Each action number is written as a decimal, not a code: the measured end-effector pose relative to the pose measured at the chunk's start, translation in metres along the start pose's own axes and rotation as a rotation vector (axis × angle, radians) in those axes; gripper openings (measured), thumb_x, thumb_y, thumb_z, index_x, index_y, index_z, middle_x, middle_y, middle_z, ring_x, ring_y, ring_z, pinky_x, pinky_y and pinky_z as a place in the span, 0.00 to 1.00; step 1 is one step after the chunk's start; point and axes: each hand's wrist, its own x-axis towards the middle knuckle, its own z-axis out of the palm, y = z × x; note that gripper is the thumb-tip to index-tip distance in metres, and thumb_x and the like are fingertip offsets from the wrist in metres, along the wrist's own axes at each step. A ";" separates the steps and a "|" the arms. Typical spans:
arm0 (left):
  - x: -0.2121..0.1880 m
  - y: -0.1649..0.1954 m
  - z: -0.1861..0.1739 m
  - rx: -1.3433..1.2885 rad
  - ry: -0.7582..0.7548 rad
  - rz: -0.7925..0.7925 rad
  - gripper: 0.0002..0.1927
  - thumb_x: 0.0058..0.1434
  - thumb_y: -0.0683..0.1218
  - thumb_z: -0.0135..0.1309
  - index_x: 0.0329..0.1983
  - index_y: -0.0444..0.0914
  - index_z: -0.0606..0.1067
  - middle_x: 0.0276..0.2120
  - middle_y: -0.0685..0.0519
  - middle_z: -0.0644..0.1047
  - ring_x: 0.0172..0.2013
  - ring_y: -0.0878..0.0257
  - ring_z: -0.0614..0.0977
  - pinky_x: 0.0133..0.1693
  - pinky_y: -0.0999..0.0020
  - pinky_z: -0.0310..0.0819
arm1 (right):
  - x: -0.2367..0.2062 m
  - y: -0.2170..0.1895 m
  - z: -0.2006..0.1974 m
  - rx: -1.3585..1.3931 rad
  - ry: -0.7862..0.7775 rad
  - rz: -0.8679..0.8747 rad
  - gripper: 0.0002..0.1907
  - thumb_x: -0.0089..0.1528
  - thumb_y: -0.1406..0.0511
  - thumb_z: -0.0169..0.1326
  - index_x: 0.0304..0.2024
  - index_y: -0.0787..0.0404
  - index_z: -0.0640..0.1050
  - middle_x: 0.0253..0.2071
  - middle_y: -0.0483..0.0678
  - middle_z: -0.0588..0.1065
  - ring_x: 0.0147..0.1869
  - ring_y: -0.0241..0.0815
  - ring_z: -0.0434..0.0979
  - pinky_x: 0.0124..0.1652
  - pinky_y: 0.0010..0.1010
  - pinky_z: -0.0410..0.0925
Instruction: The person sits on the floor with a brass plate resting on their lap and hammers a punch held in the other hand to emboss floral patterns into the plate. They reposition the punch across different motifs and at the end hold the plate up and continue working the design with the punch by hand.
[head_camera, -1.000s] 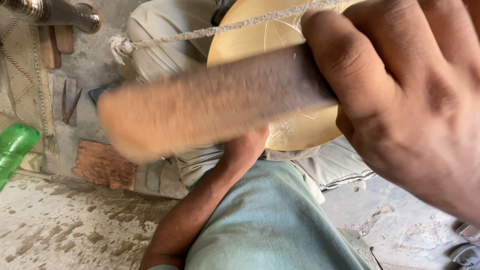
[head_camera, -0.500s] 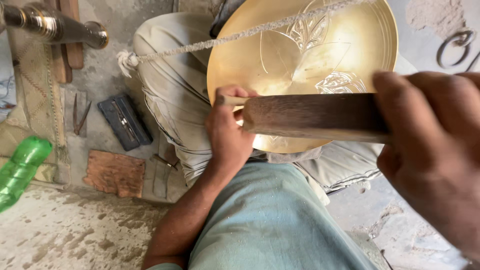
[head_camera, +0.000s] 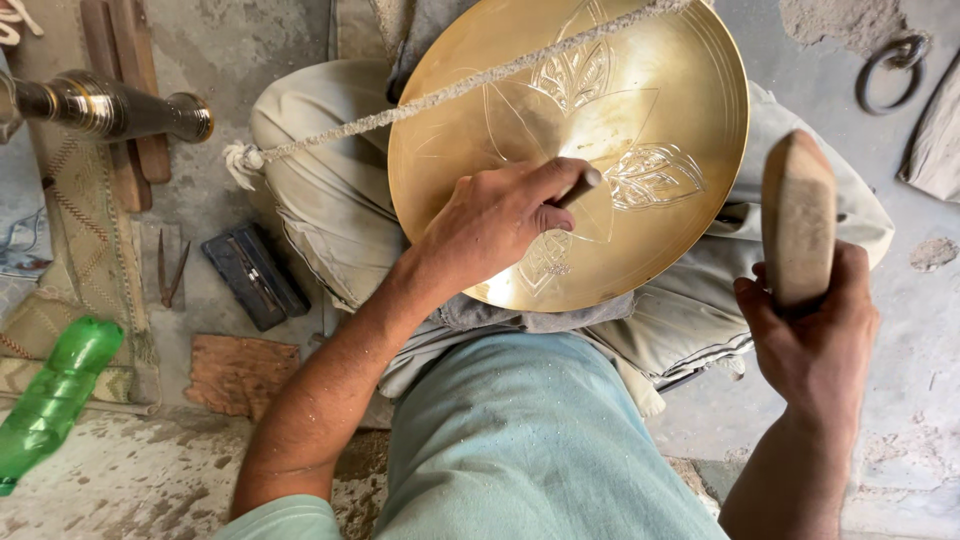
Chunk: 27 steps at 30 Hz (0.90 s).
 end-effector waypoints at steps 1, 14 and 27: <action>0.003 0.000 0.000 0.001 -0.031 0.001 0.21 0.64 0.47 0.61 0.59 0.43 0.70 0.40 0.51 0.82 0.39 0.54 0.86 0.38 0.58 0.79 | 0.000 0.001 0.001 -0.026 -0.013 -0.026 0.22 0.65 0.69 0.66 0.55 0.68 0.70 0.45 0.53 0.81 0.49 0.43 0.83 0.51 0.35 0.74; 0.019 0.003 -0.001 0.058 -0.238 -0.009 0.18 0.64 0.43 0.58 0.56 0.44 0.71 0.38 0.51 0.83 0.39 0.53 0.87 0.37 0.56 0.79 | 0.024 -0.059 0.002 -0.715 0.084 -0.462 0.32 0.50 0.82 0.63 0.54 0.60 0.72 0.38 0.53 0.80 0.39 0.46 0.79 0.42 0.39 0.70; 0.016 0.003 0.004 0.045 -0.176 -0.051 0.18 0.63 0.40 0.57 0.56 0.44 0.73 0.37 0.48 0.83 0.37 0.53 0.86 0.37 0.56 0.79 | 0.044 -0.055 -0.006 -0.458 -0.042 -0.384 0.19 0.53 0.73 0.59 0.48 0.63 0.76 0.36 0.49 0.79 0.36 0.44 0.78 0.38 0.38 0.71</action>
